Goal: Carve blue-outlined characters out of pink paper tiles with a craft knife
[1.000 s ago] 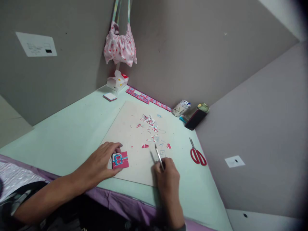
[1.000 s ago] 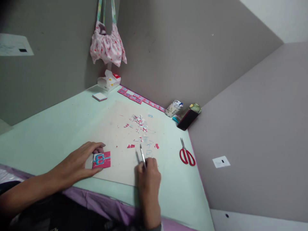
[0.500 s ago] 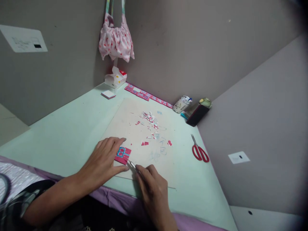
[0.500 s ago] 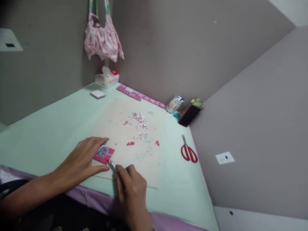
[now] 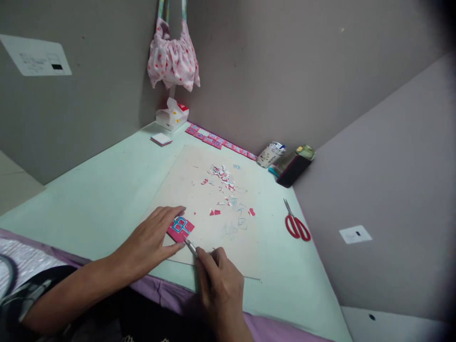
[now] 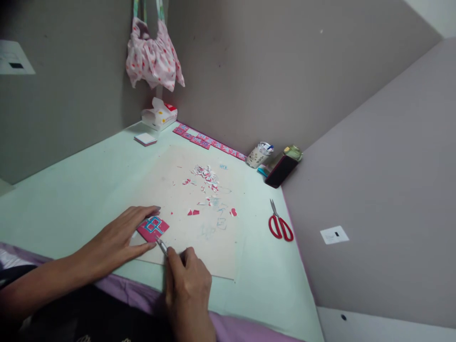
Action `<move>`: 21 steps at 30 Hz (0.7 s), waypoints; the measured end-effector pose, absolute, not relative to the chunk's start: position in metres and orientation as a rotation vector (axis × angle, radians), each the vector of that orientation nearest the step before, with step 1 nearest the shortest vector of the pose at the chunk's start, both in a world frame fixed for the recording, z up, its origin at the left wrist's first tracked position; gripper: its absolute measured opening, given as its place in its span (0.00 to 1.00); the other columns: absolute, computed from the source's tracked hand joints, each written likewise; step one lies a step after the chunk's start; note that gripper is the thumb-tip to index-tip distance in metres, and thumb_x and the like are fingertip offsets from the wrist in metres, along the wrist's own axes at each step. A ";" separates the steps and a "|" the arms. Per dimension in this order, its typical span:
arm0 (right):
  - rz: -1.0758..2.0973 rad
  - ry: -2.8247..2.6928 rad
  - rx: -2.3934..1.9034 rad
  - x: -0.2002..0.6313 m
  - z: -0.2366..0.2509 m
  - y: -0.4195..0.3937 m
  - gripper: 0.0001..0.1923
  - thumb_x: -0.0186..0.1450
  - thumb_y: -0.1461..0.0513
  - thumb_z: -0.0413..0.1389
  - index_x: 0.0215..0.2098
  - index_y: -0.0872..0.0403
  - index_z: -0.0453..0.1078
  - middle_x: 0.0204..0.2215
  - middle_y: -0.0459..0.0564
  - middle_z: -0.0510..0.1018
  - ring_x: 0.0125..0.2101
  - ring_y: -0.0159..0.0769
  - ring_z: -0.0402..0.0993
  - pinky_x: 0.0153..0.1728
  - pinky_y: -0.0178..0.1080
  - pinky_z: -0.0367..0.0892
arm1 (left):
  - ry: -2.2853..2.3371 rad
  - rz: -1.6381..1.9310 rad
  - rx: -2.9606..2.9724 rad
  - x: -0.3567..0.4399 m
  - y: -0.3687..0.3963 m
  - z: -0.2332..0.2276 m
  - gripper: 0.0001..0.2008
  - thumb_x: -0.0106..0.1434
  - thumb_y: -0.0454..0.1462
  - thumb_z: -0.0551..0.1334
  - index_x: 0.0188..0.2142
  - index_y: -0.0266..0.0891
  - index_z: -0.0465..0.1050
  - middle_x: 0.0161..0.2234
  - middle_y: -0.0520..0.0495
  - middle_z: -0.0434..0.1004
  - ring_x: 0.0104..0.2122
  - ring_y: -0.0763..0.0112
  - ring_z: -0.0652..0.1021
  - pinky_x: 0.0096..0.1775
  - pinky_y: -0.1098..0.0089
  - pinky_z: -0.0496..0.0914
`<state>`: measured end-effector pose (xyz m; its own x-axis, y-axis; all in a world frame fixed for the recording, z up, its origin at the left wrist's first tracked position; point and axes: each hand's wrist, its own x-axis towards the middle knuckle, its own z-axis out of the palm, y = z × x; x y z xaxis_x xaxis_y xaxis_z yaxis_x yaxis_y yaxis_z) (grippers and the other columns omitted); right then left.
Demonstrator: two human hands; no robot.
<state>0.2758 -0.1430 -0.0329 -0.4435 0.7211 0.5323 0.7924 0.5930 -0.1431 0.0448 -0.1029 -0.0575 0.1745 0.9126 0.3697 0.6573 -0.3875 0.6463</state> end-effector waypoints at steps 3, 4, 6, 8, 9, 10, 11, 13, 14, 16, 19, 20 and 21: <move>-0.202 -2.258 -1.229 0.274 -0.036 -0.145 0.16 0.78 0.64 0.48 0.55 0.52 0.76 0.30 0.48 0.75 0.23 0.34 0.71 0.24 0.36 0.60 | 1.480 1.039 2.109 0.044 -0.102 -0.060 0.27 0.70 0.44 0.63 0.65 0.45 0.63 0.60 0.42 0.75 0.59 0.52 0.75 0.60 0.52 0.71; -0.204 -2.252 -1.233 0.273 -0.037 -0.145 0.16 0.78 0.64 0.48 0.55 0.52 0.76 0.30 0.48 0.75 0.23 0.34 0.71 0.24 0.36 0.60 | 1.476 1.032 2.105 0.044 -0.102 -0.059 0.27 0.70 0.45 0.63 0.65 0.45 0.62 0.60 0.41 0.75 0.59 0.52 0.75 0.61 0.52 0.71; -0.177 -2.246 -1.232 0.273 -0.037 -0.146 0.16 0.77 0.65 0.49 0.56 0.52 0.76 0.31 0.49 0.75 0.24 0.35 0.71 0.25 0.36 0.60 | 1.470 1.015 2.092 0.043 -0.102 -0.059 0.27 0.70 0.45 0.63 0.65 0.45 0.62 0.60 0.41 0.75 0.59 0.53 0.75 0.61 0.52 0.70; -0.114 -2.230 -1.225 0.273 -0.038 -0.147 0.16 0.77 0.65 0.50 0.56 0.52 0.76 0.31 0.49 0.75 0.25 0.34 0.72 0.25 0.35 0.61 | 1.465 1.005 2.079 0.042 -0.103 -0.058 0.27 0.70 0.45 0.63 0.65 0.45 0.62 0.60 0.41 0.75 0.60 0.53 0.75 0.61 0.52 0.70; -0.084 -2.209 -1.228 0.274 -0.039 -0.148 0.16 0.77 0.65 0.49 0.56 0.52 0.76 0.32 0.49 0.75 0.25 0.34 0.72 0.25 0.35 0.61 | 1.464 1.003 2.076 0.041 -0.103 -0.057 0.27 0.70 0.44 0.63 0.66 0.46 0.61 0.60 0.41 0.75 0.60 0.53 0.75 0.61 0.52 0.70; -0.062 -2.180 -1.238 0.275 -0.039 -0.149 0.16 0.77 0.65 0.49 0.56 0.52 0.76 0.31 0.49 0.74 0.25 0.34 0.72 0.25 0.35 0.61 | 1.462 1.003 2.075 0.041 -0.103 -0.057 0.27 0.71 0.44 0.63 0.66 0.46 0.61 0.60 0.41 0.75 0.60 0.53 0.75 0.61 0.52 0.70; -0.048 -2.160 -1.242 0.275 -0.039 -0.149 0.16 0.78 0.65 0.49 0.55 0.52 0.77 0.31 0.49 0.74 0.25 0.34 0.72 0.25 0.35 0.61 | 1.461 1.007 2.076 0.040 -0.103 -0.058 0.27 0.71 0.44 0.63 0.66 0.46 0.61 0.60 0.41 0.75 0.60 0.53 0.75 0.61 0.52 0.70; -0.031 -2.156 -1.227 0.276 -0.038 -0.150 0.16 0.78 0.65 0.49 0.55 0.52 0.77 0.30 0.49 0.74 0.24 0.34 0.71 0.24 0.35 0.61 | 1.456 1.011 2.089 0.040 -0.103 -0.059 0.27 0.71 0.44 0.62 0.66 0.47 0.60 0.60 0.42 0.74 0.60 0.53 0.75 0.61 0.52 0.70; -0.023 -2.167 -1.213 0.276 -0.037 -0.150 0.16 0.78 0.65 0.49 0.55 0.53 0.77 0.30 0.49 0.73 0.24 0.34 0.71 0.24 0.34 0.61 | 1.453 1.013 2.100 0.040 -0.103 -0.059 0.27 0.71 0.44 0.62 0.67 0.47 0.60 0.61 0.42 0.74 0.60 0.54 0.75 0.61 0.52 0.70; -0.028 -2.181 -1.199 0.274 -0.035 -0.149 0.16 0.78 0.65 0.49 0.55 0.53 0.77 0.30 0.49 0.74 0.24 0.33 0.71 0.24 0.34 0.61 | 1.444 1.011 2.127 0.040 -0.103 -0.060 0.27 0.72 0.44 0.62 0.67 0.48 0.59 0.61 0.42 0.74 0.61 0.54 0.74 0.61 0.53 0.70; -0.080 -2.169 -1.222 0.270 -0.032 -0.148 0.16 0.78 0.65 0.48 0.53 0.53 0.77 0.30 0.49 0.74 0.24 0.33 0.72 0.25 0.34 0.61 | 1.445 1.012 2.173 0.040 -0.103 -0.060 0.27 0.73 0.45 0.61 0.68 0.47 0.58 0.61 0.42 0.74 0.60 0.54 0.74 0.61 0.54 0.70; -0.094 -2.165 -1.227 0.269 -0.032 -0.148 0.16 0.79 0.65 0.48 0.53 0.53 0.78 0.30 0.49 0.74 0.24 0.33 0.72 0.25 0.34 0.61 | 1.450 1.009 2.191 0.040 -0.104 -0.060 0.26 0.73 0.45 0.60 0.68 0.47 0.58 0.61 0.42 0.74 0.60 0.55 0.74 0.61 0.54 0.70; -0.104 -2.159 -1.234 0.268 -0.032 -0.148 0.16 0.79 0.64 0.47 0.52 0.53 0.78 0.29 0.49 0.73 0.24 0.33 0.72 0.25 0.34 0.61 | 1.459 1.004 2.208 0.040 -0.104 -0.060 0.26 0.74 0.45 0.60 0.68 0.46 0.58 0.61 0.42 0.74 0.60 0.55 0.74 0.61 0.53 0.70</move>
